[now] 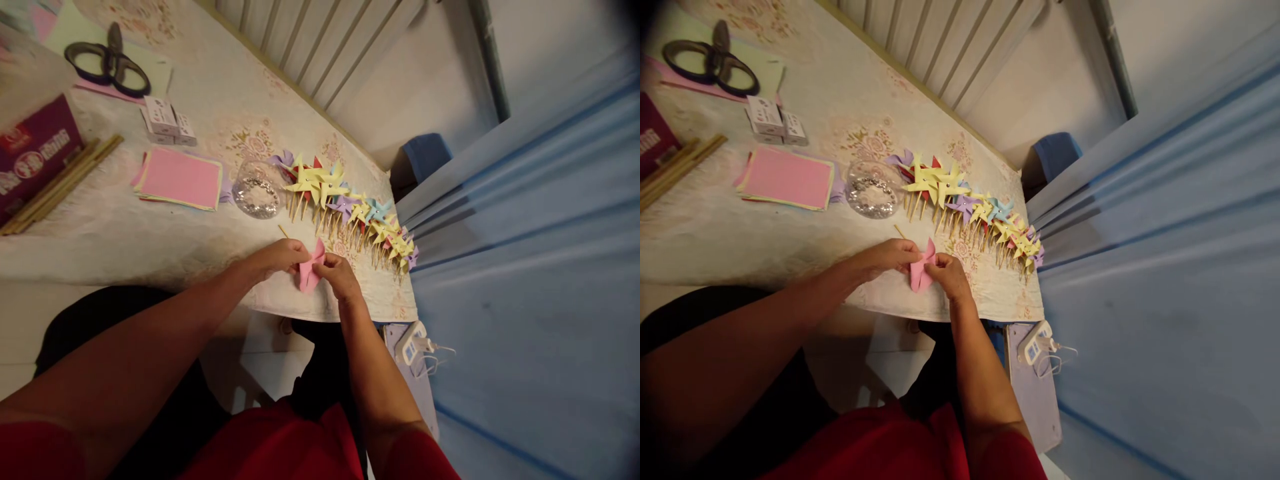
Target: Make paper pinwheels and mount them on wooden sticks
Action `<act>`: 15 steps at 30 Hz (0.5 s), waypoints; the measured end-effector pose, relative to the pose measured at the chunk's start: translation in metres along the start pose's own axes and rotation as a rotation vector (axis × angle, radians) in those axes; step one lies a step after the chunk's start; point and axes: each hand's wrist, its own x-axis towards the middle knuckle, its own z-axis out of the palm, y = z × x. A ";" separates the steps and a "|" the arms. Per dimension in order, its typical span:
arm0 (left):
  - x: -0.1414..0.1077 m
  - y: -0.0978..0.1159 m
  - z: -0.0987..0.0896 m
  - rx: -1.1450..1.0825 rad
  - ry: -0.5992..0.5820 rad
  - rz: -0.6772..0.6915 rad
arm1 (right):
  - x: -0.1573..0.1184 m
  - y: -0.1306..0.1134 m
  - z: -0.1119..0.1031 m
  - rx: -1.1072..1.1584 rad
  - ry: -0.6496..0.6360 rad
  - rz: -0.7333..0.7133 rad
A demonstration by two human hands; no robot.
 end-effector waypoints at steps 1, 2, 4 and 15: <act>0.000 0.001 0.000 -0.089 0.013 -0.021 | 0.001 0.003 0.002 0.058 0.050 0.005; 0.000 0.001 0.000 -0.167 0.026 -0.034 | 0.002 0.006 0.003 0.120 0.101 0.010; -0.001 0.002 0.001 -0.279 0.033 -0.038 | 0.004 0.012 0.008 0.244 0.195 0.025; 0.002 -0.010 0.011 -0.140 0.143 0.056 | 0.008 0.014 0.036 0.391 0.366 0.079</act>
